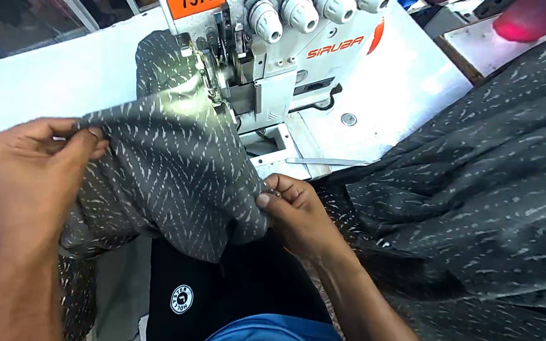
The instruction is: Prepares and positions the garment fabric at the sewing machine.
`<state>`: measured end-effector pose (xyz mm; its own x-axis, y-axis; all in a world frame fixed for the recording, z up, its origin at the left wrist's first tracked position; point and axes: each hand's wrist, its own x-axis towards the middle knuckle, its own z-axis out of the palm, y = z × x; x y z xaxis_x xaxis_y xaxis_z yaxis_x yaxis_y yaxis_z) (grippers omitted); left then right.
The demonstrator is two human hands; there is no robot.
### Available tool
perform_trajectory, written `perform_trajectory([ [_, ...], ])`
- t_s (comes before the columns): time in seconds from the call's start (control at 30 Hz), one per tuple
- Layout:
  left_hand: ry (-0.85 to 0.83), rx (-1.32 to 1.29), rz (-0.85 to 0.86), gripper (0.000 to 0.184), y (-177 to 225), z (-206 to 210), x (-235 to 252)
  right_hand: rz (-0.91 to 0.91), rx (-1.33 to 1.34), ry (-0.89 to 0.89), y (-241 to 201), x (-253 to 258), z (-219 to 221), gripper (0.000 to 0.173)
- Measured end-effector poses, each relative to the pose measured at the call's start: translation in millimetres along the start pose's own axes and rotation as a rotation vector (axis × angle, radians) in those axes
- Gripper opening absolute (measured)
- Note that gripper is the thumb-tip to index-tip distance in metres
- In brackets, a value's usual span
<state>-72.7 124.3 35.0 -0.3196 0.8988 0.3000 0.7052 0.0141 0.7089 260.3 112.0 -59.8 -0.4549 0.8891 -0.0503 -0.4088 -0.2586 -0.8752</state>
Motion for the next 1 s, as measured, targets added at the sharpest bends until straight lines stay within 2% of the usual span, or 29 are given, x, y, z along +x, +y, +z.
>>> perform_trajectory([
  [0.17,-0.049,0.036,0.047,0.022,-2.0,-1.6,62.1,-0.036,0.016,0.061,-10.6,29.7,20.8,0.011],
  [0.3,-0.075,0.094,0.094,0.032,-2.0,3.4,124.5,-0.056,0.080,0.125,-16.6,55.2,36.5,0.010],
  [0.43,-0.066,0.210,0.074,0.038,18.0,21.3,179.7,-0.074,0.157,0.247,-19.1,73.2,56.0,0.008],
  [0.5,-0.075,0.257,0.116,0.047,32.5,29.8,167.6,-0.078,0.166,0.287,-18.0,72.2,61.7,0.008],
  [0.53,-0.054,0.232,0.196,0.050,41.8,35.0,141.9,-0.086,0.159,0.285,-17.6,70.4,62.4,0.010],
  [0.63,-0.066,0.015,0.446,0.031,75.2,68.3,22.3,-0.105,0.085,0.266,-17.4,68.3,60.4,0.014],
  [0.7,-0.122,-0.074,0.471,0.024,65.1,89.9,-16.3,-0.126,0.069,0.271,-15.4,71.3,57.4,0.014],
  [0.87,-0.197,-0.021,0.581,0.018,46.7,92.8,8.7,-0.123,0.056,0.272,-16.2,73.8,60.3,0.020],
  [1.0,-0.265,-0.059,0.647,0.016,41.1,88.9,23.5,-0.149,-0.006,0.392,-13.1,82.5,67.9,0.026],
])
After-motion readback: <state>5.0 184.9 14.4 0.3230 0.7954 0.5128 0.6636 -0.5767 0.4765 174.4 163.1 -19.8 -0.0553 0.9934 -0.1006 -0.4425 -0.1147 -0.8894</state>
